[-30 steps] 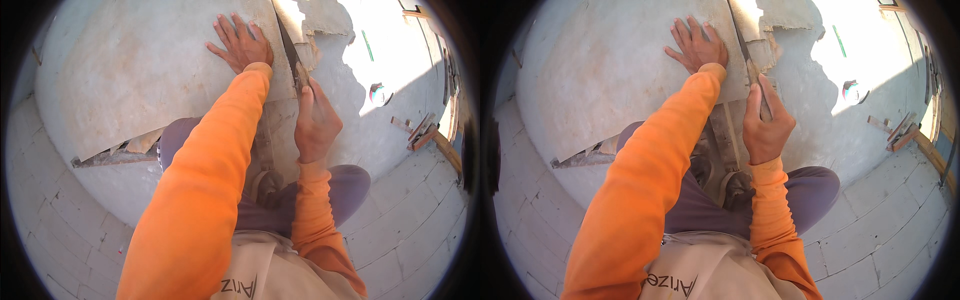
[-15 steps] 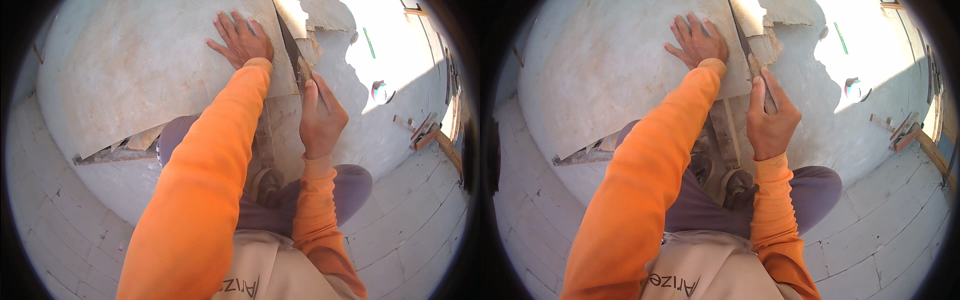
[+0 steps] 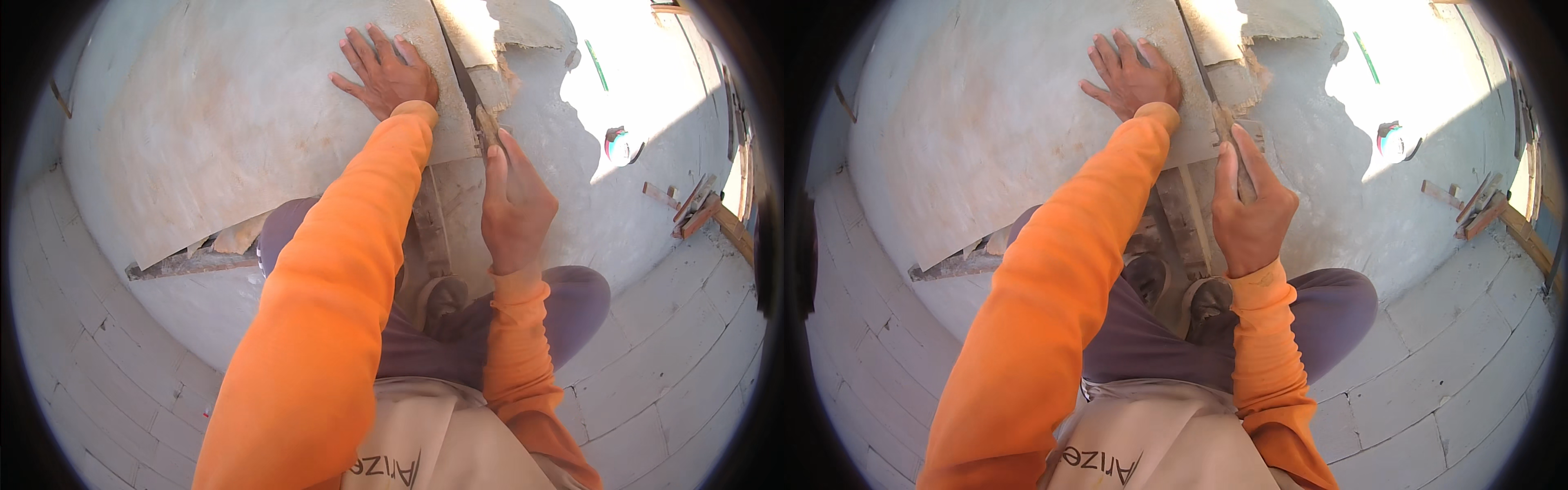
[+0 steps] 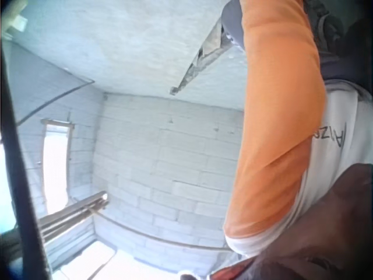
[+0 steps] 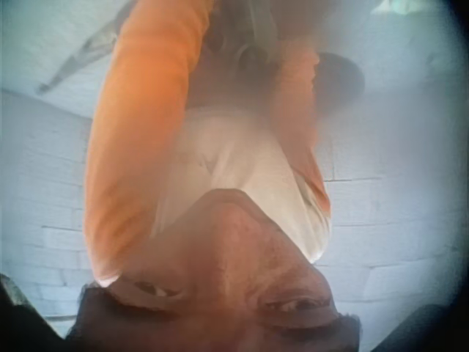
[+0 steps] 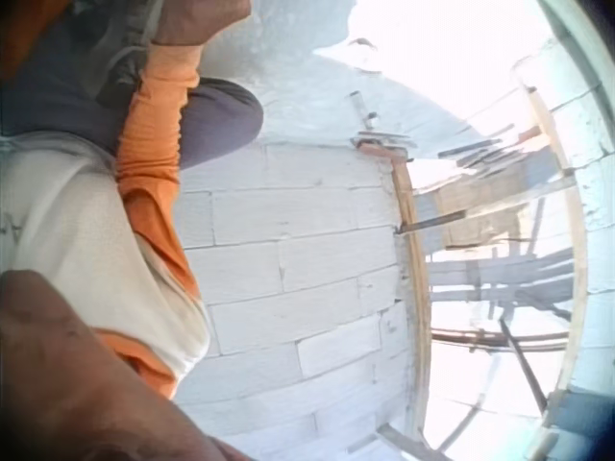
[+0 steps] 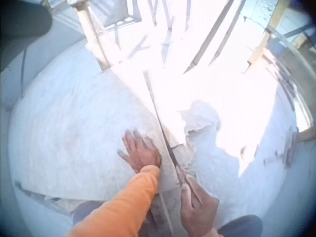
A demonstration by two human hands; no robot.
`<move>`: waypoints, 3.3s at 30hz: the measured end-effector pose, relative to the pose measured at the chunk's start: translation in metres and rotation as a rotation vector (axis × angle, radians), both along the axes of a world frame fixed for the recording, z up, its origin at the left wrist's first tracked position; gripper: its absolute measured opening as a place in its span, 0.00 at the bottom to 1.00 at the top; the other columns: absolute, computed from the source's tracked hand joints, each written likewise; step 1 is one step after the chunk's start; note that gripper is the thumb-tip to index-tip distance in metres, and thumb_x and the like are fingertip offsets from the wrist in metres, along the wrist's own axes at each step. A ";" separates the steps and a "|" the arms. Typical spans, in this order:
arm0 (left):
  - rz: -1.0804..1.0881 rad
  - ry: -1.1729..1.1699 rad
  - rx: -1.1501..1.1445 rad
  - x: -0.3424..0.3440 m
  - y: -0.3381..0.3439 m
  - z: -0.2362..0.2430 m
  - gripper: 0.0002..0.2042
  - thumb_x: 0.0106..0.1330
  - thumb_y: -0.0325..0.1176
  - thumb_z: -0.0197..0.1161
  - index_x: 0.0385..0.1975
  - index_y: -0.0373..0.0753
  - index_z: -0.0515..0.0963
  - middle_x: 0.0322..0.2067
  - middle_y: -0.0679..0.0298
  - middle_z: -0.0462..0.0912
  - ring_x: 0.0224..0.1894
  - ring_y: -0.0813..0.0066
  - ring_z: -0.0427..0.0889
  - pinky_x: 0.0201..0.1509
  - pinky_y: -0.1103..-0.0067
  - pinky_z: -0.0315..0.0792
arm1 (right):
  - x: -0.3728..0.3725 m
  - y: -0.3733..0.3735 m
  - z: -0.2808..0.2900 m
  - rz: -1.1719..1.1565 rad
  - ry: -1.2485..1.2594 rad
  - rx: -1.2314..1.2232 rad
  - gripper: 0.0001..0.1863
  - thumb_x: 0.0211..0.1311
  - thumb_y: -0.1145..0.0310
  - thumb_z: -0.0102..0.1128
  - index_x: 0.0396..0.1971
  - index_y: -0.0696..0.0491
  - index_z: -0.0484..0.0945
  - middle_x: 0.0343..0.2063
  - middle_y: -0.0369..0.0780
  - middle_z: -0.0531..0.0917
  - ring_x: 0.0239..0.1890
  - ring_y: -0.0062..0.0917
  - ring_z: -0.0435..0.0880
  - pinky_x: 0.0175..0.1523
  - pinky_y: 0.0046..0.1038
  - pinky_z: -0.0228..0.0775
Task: The person saws through a sheet of plywood with a handsaw while kneeling on the ground, then picks up and carries the resulting boards through an unfinished building.
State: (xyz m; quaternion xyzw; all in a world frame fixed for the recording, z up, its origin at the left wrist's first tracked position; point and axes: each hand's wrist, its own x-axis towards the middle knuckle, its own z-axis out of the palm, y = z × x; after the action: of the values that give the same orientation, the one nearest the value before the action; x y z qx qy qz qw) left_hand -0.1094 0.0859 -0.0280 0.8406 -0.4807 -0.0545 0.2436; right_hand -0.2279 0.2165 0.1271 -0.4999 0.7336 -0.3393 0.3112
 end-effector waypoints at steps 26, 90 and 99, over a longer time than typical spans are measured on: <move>-0.007 -0.015 -0.044 -0.003 -0.002 0.001 0.26 0.80 0.46 0.41 0.73 0.44 0.67 0.77 0.57 0.59 0.81 0.61 0.53 0.81 0.43 0.36 | 0.001 0.037 0.007 0.052 0.156 -0.013 0.19 0.64 0.81 0.66 0.56 0.61 0.83 0.31 0.49 0.89 0.25 0.23 0.87 0.34 0.25 0.77; 0.035 -0.027 -0.083 0.018 0.001 -0.004 0.26 0.79 0.46 0.42 0.72 0.44 0.69 0.77 0.57 0.59 0.80 0.61 0.54 0.81 0.43 0.36 | -0.023 0.188 0.093 0.039 0.131 0.116 0.19 0.65 0.82 0.64 0.56 0.66 0.81 0.40 0.53 0.90 0.34 0.27 0.92 0.41 0.19 0.79; 0.004 0.019 -0.029 -0.004 0.001 0.000 0.26 0.80 0.46 0.41 0.73 0.44 0.67 0.78 0.58 0.59 0.81 0.62 0.52 0.81 0.43 0.35 | -0.003 0.063 0.012 0.021 0.090 0.057 0.18 0.66 0.81 0.64 0.55 0.66 0.82 0.41 0.52 0.90 0.33 0.23 0.91 0.39 0.21 0.79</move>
State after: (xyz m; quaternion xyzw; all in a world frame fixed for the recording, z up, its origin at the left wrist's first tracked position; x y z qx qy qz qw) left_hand -0.1130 0.0866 -0.0280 0.8372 -0.4777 -0.0548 0.2605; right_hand -0.2311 0.2800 0.1391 -0.5134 0.7508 -0.2922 0.2954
